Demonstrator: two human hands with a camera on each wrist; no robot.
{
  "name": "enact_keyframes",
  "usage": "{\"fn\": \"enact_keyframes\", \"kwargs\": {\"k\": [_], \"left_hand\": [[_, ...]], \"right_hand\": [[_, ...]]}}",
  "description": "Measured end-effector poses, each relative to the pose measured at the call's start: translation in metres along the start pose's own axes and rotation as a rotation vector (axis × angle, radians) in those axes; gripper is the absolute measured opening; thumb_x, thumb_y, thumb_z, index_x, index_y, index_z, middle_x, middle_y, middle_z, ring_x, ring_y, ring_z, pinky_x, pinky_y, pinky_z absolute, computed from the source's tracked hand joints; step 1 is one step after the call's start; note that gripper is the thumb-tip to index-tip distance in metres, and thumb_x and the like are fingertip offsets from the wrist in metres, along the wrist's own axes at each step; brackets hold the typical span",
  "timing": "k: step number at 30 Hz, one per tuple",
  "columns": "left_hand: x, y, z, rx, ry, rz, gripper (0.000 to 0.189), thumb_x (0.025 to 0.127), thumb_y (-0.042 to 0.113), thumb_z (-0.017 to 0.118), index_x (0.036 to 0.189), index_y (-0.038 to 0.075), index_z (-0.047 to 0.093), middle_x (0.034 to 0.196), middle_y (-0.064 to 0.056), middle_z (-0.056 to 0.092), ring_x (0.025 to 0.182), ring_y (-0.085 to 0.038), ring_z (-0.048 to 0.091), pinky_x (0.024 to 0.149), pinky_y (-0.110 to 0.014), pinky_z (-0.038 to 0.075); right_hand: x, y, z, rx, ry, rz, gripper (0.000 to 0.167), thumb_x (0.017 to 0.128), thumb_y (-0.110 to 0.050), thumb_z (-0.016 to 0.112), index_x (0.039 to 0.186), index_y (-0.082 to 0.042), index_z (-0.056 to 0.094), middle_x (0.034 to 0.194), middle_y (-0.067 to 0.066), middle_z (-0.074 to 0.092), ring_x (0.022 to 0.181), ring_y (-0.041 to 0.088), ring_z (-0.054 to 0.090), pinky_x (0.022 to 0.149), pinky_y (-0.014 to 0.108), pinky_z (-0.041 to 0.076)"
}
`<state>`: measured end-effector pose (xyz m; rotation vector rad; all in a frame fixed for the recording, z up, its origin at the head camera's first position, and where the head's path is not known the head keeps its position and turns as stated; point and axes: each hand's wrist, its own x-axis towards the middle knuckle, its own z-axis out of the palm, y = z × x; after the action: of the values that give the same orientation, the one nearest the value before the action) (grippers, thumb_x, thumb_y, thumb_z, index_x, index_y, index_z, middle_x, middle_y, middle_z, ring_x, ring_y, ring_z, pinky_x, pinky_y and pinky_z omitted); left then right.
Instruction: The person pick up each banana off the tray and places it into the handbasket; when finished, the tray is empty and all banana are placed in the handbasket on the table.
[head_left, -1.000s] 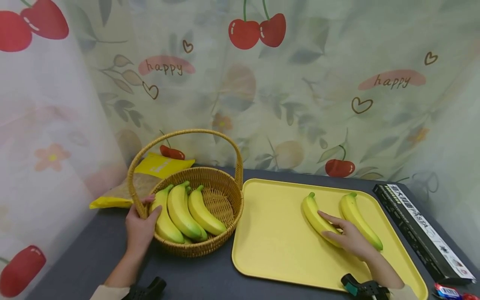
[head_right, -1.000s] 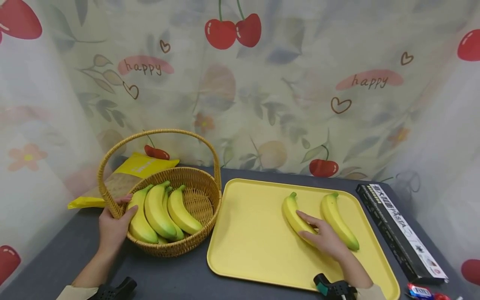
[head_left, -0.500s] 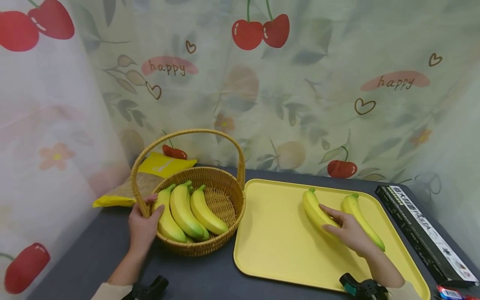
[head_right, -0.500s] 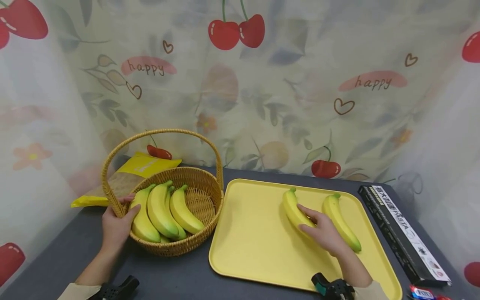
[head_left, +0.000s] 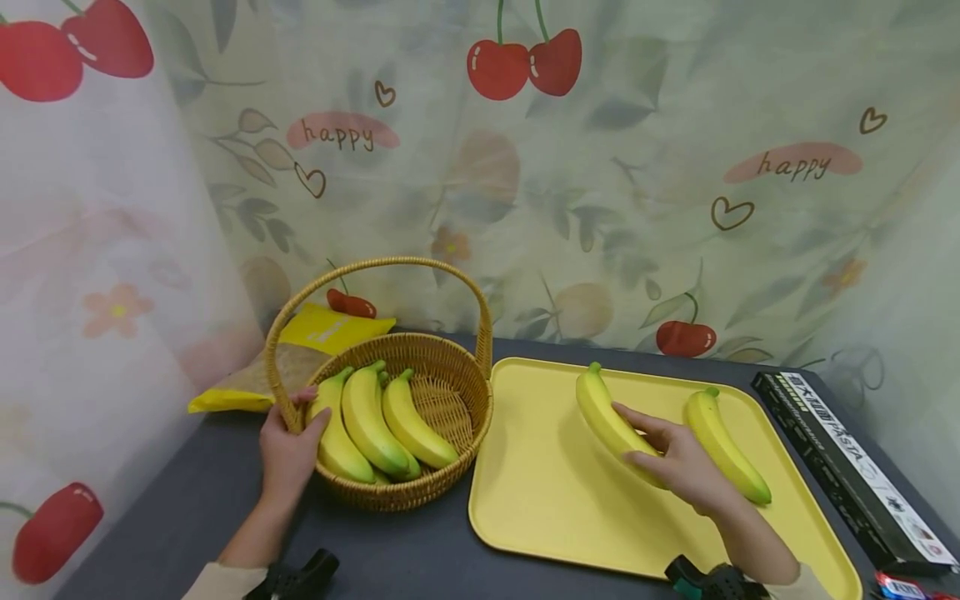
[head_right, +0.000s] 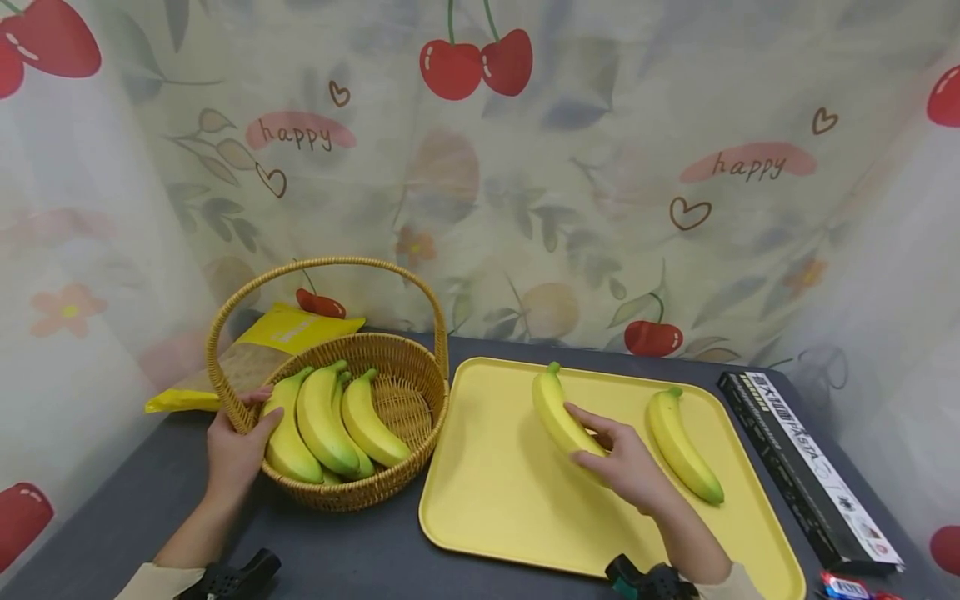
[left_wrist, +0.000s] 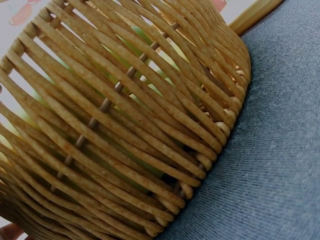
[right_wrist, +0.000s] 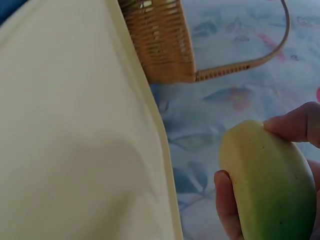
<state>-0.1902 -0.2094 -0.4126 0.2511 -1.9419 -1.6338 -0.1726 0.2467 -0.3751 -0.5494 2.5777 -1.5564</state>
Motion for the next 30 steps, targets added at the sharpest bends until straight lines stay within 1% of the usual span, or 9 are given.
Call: {"fn": "enact_keyframes", "kwargs": {"k": [4, 8, 12, 15, 18, 23, 30], "left_hand": [[0.0, 0.0, 0.0, 0.002, 0.0, -0.004, 0.025, 0.083, 0.002, 0.065, 0.106, -0.005, 0.058, 0.102, 0.012, 0.058, 0.1, 0.009, 0.05, 0.088, -0.005, 0.039], [0.0, 0.0, 0.0, 0.005, -0.002, -0.009, 0.025, 0.083, 0.003, 0.065, 0.107, -0.004, 0.058, 0.103, 0.011, 0.058, 0.1, 0.009, 0.05, 0.088, -0.004, 0.039], [0.0, 0.0, 0.0, 0.011, -0.005, -0.01, 0.026, 0.084, 0.004, 0.065, 0.107, -0.004, 0.058, 0.103, 0.009, 0.059, 0.1, 0.009, 0.05, 0.088, -0.004, 0.039], [0.0, 0.0, 0.0, 0.017, -0.008, -0.011, 0.026, 0.084, 0.004, 0.065, 0.107, -0.003, 0.058, 0.105, 0.006, 0.059, 0.1, 0.009, 0.049, 0.088, -0.004, 0.039], [0.0, -0.001, 0.001, 0.02, -0.009, -0.005, 0.026, 0.083, 0.004, 0.065, 0.107, -0.003, 0.059, 0.108, 0.002, 0.06, 0.101, 0.008, 0.05, 0.087, -0.004, 0.039], [-0.001, -0.001, 0.001, 0.022, -0.018, -0.01, 0.026, 0.084, 0.004, 0.064, 0.107, -0.004, 0.058, 0.11, -0.001, 0.06, 0.101, 0.007, 0.05, 0.086, -0.003, 0.039], [0.0, 0.001, 0.0, 0.02, -0.007, -0.008, 0.026, 0.084, 0.003, 0.064, 0.107, -0.004, 0.057, 0.111, -0.006, 0.061, 0.1, 0.007, 0.05, 0.087, -0.004, 0.039]], "right_hand": [[0.0, -0.012, 0.007, -0.014, -0.03, 0.01, 0.061, 0.086, -0.018, 0.064, 0.141, -0.004, 0.04, 0.142, 0.024, 0.038, 0.102, -0.008, 0.053, 0.074, 0.02, 0.05], [0.001, -0.023, 0.014, -0.012, -0.1, -0.003, 0.061, 0.087, -0.018, 0.064, 0.141, -0.004, 0.039, 0.143, 0.024, 0.037, 0.098, -0.003, 0.055, 0.073, 0.021, 0.049], [0.003, -0.033, 0.023, -0.001, -0.164, -0.065, 0.059, 0.088, -0.017, 0.062, 0.14, -0.002, 0.039, 0.142, 0.027, 0.036, 0.097, -0.001, 0.055, 0.074, 0.02, 0.048], [0.006, -0.041, 0.032, 0.001, -0.204, -0.123, 0.057, 0.088, -0.016, 0.062, 0.14, -0.002, 0.04, 0.142, 0.029, 0.035, 0.1, -0.001, 0.054, 0.075, 0.02, 0.047], [0.01, -0.047, 0.041, 0.01, -0.24, -0.169, 0.056, 0.088, -0.014, 0.062, 0.139, -0.002, 0.041, 0.14, 0.03, 0.038, 0.095, 0.001, 0.055, 0.074, 0.02, 0.047], [0.018, -0.056, 0.054, -0.018, -0.27, -0.209, 0.055, 0.087, -0.014, 0.063, 0.138, -0.002, 0.044, 0.134, 0.027, 0.046, 0.083, 0.005, 0.053, 0.071, 0.02, 0.046], [0.04, -0.073, 0.07, -0.087, -0.307, -0.239, 0.055, 0.085, -0.014, 0.065, 0.136, -0.005, 0.046, 0.131, 0.021, 0.052, 0.075, 0.006, 0.05, 0.065, 0.02, 0.044]]}}
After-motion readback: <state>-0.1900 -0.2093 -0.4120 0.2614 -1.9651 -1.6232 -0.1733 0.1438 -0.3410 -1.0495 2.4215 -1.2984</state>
